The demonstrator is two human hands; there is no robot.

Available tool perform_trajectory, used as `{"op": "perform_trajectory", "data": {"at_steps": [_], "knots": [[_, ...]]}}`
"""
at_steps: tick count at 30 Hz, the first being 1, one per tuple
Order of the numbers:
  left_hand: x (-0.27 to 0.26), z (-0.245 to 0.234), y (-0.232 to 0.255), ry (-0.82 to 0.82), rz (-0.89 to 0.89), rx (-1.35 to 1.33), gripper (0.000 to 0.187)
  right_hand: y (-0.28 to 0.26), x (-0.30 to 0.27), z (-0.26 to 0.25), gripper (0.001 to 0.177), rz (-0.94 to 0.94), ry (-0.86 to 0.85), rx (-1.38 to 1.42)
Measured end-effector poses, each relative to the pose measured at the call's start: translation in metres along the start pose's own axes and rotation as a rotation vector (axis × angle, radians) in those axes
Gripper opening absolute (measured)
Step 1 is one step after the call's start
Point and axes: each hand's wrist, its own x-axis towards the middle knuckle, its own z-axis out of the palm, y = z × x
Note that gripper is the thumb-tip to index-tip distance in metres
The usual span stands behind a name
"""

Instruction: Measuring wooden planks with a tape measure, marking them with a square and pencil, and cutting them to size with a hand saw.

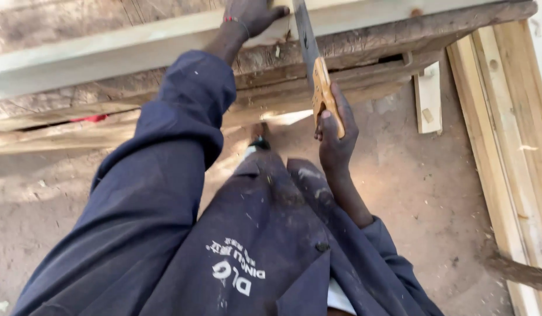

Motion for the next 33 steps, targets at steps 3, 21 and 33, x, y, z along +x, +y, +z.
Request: {"op": "perform_trajectory", "data": {"at_steps": [3,21,33], "knots": [[-0.009,0.000,0.006,-0.030,-0.115,0.170,0.076,0.001,-0.009,-0.002,0.050,0.044,0.013,-0.070],[0.011,0.003,-0.008,-0.067,-0.110,0.199,0.078,-0.010,-0.070,-0.030,0.049,0.088,0.084,-0.129],[0.027,-0.003,-0.017,-0.053,-0.128,0.109,0.073,-0.012,-0.075,-0.014,0.040,-0.182,0.057,-0.094]]}}
